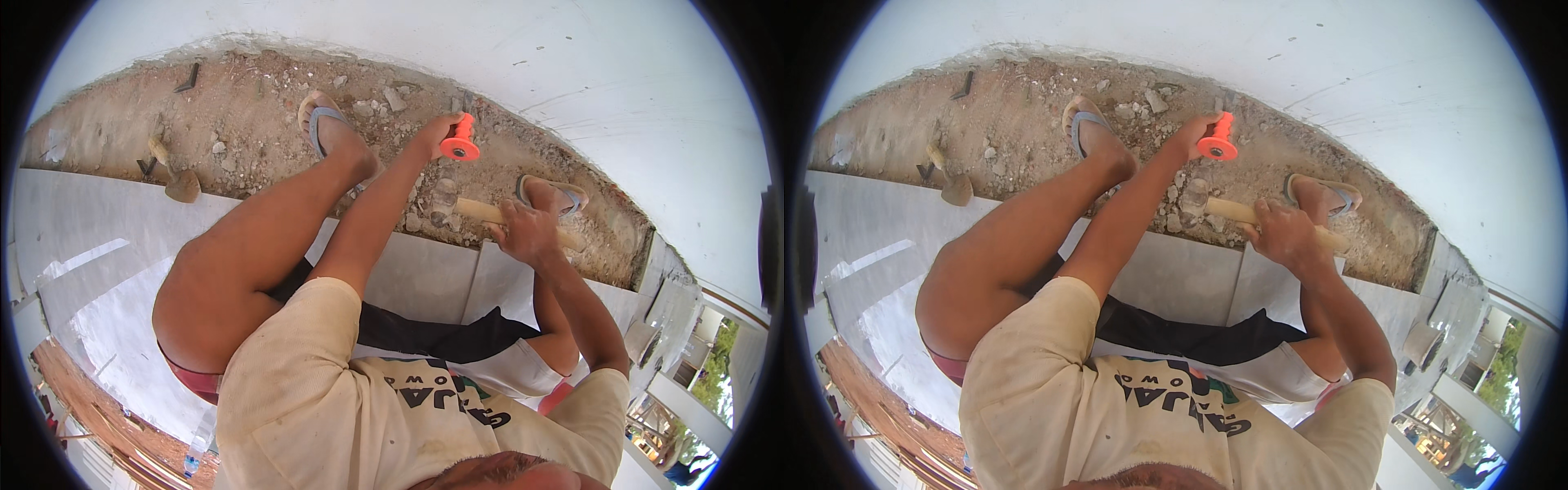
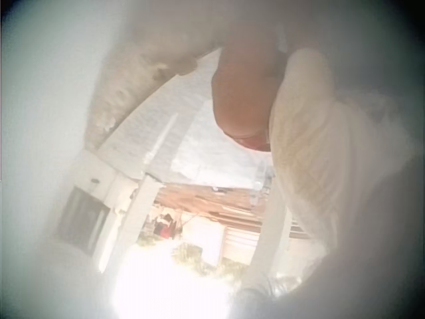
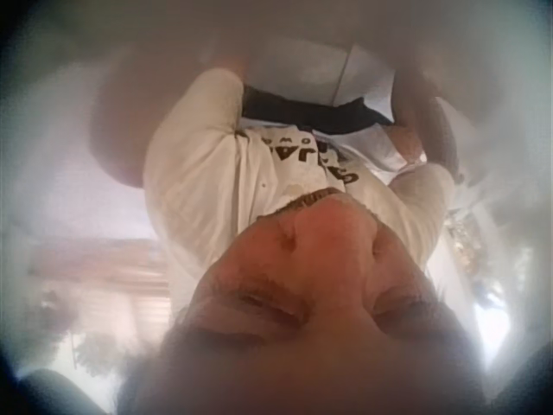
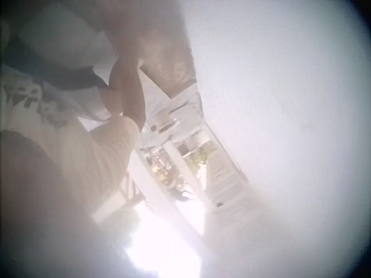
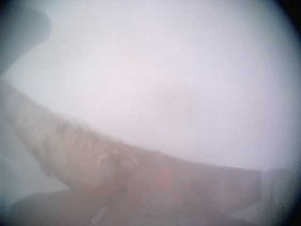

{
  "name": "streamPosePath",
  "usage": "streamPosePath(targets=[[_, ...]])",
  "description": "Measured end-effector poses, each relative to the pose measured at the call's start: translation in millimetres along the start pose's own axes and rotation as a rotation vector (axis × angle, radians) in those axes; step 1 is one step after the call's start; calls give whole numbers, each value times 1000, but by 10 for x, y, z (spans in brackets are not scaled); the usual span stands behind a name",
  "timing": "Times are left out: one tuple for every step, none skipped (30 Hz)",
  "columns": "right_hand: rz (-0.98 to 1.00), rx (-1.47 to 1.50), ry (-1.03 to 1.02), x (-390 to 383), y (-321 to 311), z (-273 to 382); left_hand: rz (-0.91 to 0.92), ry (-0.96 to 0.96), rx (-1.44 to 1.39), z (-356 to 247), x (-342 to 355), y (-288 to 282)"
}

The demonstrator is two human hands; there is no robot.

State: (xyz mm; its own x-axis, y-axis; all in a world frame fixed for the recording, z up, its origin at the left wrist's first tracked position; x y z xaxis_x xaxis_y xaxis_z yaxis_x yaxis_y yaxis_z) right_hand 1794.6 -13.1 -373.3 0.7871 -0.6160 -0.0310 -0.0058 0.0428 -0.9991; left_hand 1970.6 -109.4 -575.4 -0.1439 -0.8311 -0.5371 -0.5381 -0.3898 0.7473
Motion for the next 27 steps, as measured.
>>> streamPosePath(targets=[[6, 42, -26, -21, -51, 90, -36, -8, 12, -42, -59, 16], [25, 50, -57, -61, -73, 177, -45, -1, 23, -57, -71, 26], [44, 58, -89, -107, -91, 262, -54, 7, 35, -73, -81, 35], [66, 72, -117, -151, -97, 342, -67, 9, 48, -65, -96, 25], [58, 99, -128, -166, -115, 399, -60, 3, 47, -68, -95, 31], [51, 126, -139, -174, -135, 447, -53, -3, 47, -80, -84, 46], [43, 150, -150, -189, -156, 478, -43, -9, 45, -76, -68, 52], [24, 161, -175, -217, -175, 505, -43, 2, 47, -60, -69, 39], [4, 173, -200, -247, -190, 530, -43, 12, 50, -39, -74, 22], [-17, 183, -226, -257, -209, 542, -42, 25, 53, -36, -72, 17], [-27, 193, -245, -252, -239, 552, -26, 38, 49, -34, -68, 19], [-38, 203, -264, -240, -275, 562, -10, 51, 46, -33, -65, 17], [-43, 213, -280, -247, -292, 566, 6, 59, 38, -8, -67, 20], [-58, 218, -293, -250, -271, 551, 10, 53, 39, 1, -60, 18], [-73, 224, -307, -244, -224, 516, 14, 47, 40, -5, -46, 15], [-89, 226, -318, -226, -179, 470, 22, 41, 41, -9, -34, 26], [-90, 180, -351, -164, -117, 388, 10, 42, 48, -15, -34, 17], [-92, 134, -385, -61, -46, 263, -1, 42, 55, -23, -36, 7], [-92, 82, -410, 23, 20, 128, -4, 38, 61, -9, -29, 22], [-78, 8, -325, 105, 105, -54, -24, 45, 87, 18, -26, 26], [-62, -71, -240, 187, 167, -246, -40, 53, 110, 45, -15, 54], [-54, -147, -169, 279, 185, -339, -63, 74, 131, 23, 8, 50], [-67, -130, -129, 277, 197, -342, -37, 91, 126, -6, 26, 48], [-80, -115, -88, 235, 203, -312, -9, 106, 122, -35, 49, 52], [-72, -90, -44, 143, 218, -244, 9, 103, 107, 42, 50, 12], [-49, -38, -71, 106, 191, -134, 13, 90, 112, 50, 46, -24], [-26, 14, -98, 78, 132, -21, 18, 77, 117, 45, 42, -71]])
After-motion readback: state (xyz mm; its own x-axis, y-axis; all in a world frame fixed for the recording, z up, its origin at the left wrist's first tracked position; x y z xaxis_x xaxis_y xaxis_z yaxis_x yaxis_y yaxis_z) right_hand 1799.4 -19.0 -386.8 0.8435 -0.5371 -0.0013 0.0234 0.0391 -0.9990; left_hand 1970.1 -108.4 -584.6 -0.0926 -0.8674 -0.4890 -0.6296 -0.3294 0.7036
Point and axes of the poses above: each hand's wrist, its own x-axis towards the middle knuckle, its own y-axis out of the palm, z = x × y, the point moved 3 cm from there along x, towards the middle knuckle, and after that the axes turned 12 degrees about -z, right-handed, at the moved point
